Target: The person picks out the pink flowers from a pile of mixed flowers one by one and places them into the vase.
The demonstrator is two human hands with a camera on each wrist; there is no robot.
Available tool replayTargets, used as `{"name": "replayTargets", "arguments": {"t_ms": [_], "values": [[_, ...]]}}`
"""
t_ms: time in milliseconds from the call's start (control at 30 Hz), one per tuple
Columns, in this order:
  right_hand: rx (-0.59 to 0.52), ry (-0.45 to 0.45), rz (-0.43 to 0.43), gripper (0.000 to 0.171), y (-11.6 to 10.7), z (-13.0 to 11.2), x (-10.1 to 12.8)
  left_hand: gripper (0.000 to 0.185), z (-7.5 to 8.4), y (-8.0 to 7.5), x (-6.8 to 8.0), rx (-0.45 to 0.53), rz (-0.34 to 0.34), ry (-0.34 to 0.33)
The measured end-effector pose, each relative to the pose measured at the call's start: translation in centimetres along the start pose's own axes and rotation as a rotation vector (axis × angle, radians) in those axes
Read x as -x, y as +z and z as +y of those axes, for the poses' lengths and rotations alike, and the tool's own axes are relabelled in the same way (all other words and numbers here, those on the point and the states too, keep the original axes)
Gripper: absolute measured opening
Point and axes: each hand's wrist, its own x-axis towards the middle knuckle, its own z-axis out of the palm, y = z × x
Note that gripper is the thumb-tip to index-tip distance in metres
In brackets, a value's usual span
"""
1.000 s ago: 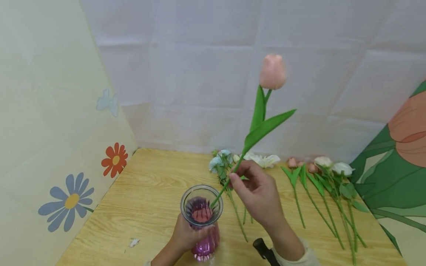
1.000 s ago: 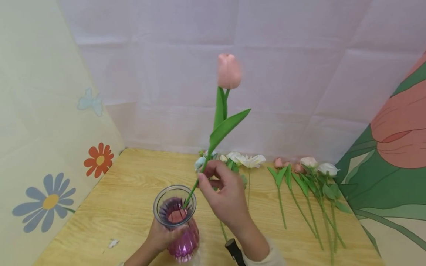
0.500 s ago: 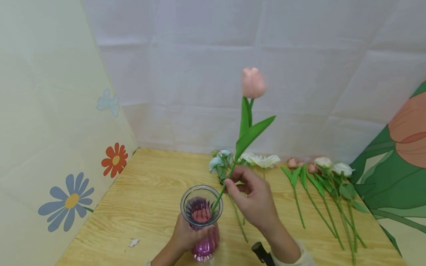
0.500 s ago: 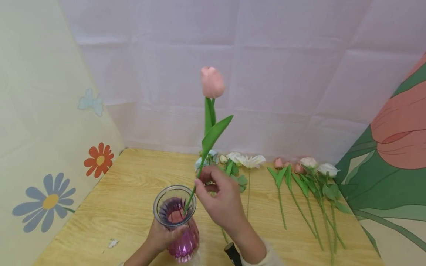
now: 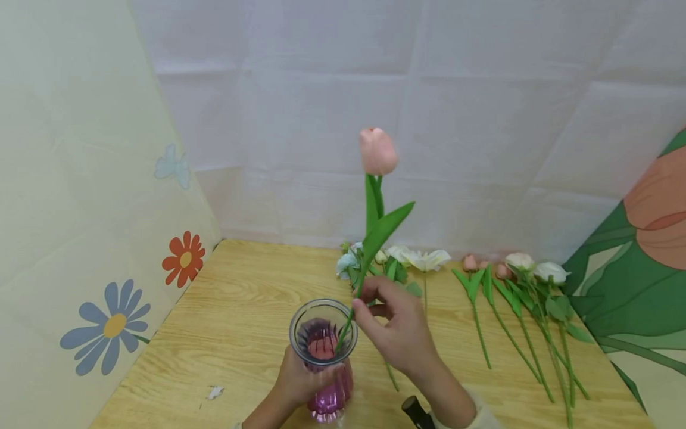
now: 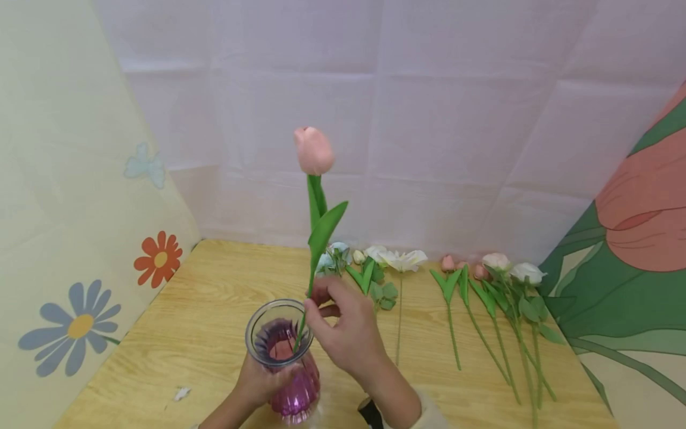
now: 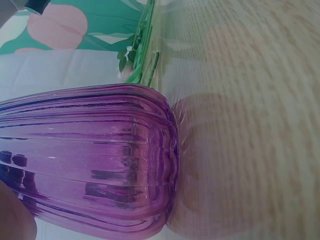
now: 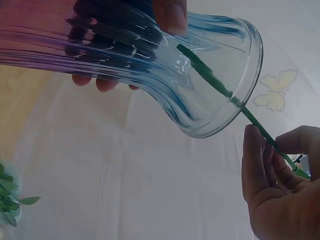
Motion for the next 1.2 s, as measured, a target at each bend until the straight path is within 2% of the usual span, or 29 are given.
{"name": "replayTargets", "arguments": {"t_ms": [233, 567, 967, 1200], "values": [[-0.001, 0.0, -0.028, 0.019, 0.7, 0.3, 0.5, 0.069, -0.1, 0.0, 0.0, 0.004, -0.007, 0.051], [-0.003, 0.022, -0.058, 0.017, 1.3, 0.4, 0.8, 0.071, 0.0, 0.0, 0.0, 0.0, -0.004, 0.023], [0.013, 0.072, -0.101, 0.018, 1.7, 0.3, 1.0, 0.068, -0.3, 0.0, 0.0, -0.015, 0.007, 0.092], [0.045, 0.065, -0.115, 0.02, 1.9, 0.3, 1.0, 0.068, 0.1, 0.1, -0.1, 0.022, 0.002, 0.053]]}}
